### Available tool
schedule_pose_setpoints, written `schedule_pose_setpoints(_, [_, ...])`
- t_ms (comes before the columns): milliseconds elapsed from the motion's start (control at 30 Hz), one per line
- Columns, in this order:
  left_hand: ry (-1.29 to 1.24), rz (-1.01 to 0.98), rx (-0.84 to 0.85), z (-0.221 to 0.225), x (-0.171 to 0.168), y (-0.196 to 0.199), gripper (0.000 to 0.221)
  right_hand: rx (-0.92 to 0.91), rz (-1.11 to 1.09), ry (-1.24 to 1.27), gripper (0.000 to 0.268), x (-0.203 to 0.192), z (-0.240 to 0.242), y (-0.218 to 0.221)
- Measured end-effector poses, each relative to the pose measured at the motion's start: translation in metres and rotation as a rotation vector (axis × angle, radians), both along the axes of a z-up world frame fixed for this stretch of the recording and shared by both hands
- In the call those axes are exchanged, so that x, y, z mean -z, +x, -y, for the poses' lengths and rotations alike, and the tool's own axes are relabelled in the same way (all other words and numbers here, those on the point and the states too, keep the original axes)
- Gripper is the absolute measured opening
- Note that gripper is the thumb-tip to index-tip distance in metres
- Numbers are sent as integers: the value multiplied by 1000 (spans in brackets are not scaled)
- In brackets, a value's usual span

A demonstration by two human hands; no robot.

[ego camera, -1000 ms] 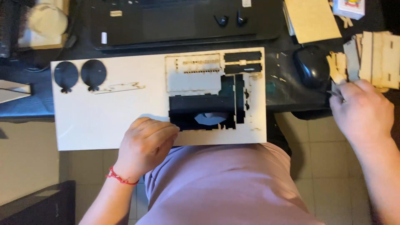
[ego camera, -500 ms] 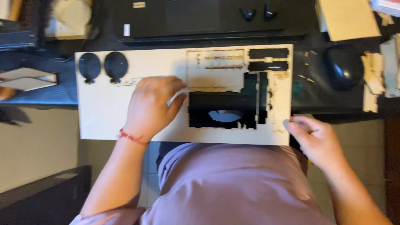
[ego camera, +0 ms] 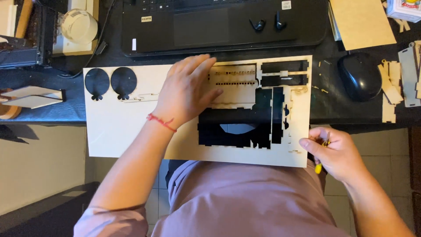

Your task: Attaching laser-cut wooden edge strips to a larger wooden assembly, including popping the strips out of a sheet and trimming them with a utility knife.

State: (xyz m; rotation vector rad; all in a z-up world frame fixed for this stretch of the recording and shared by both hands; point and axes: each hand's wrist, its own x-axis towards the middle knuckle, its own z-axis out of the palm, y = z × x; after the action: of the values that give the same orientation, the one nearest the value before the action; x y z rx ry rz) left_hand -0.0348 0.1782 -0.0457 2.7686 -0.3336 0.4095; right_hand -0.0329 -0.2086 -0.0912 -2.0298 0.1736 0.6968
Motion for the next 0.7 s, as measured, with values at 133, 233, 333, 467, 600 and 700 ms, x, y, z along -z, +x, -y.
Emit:
schedule_pose_setpoints(133, [93, -6, 68, 10, -8, 24, 67, -56, 71, 7, 12, 5, 7, -10])
schedule_pose_setpoints(233, [54, -126, 31, 14, -17, 37, 52, -14, 85, 54, 11, 3, 8, -14])
schedule_pose_setpoints(333, [-121, -263, 16, 13, -23, 48, 42, -27, 57, 60, 16, 0, 5, -13])
schedule_pose_setpoints(467, [-115, -512, -73, 16, -31, 58, 53, -7, 47, 88, 20, 6, 3, -6])
schedule_pose_setpoints(600, [-67, -566, -41, 15, -22, 61, 65, -4, 49, 125, 21, 16, 7, -4])
schedule_pose_setpoints(700, [-71, -586, -43, 15, -25, 60, 66, 106, -20, 279, 16, 33, 9, -7])
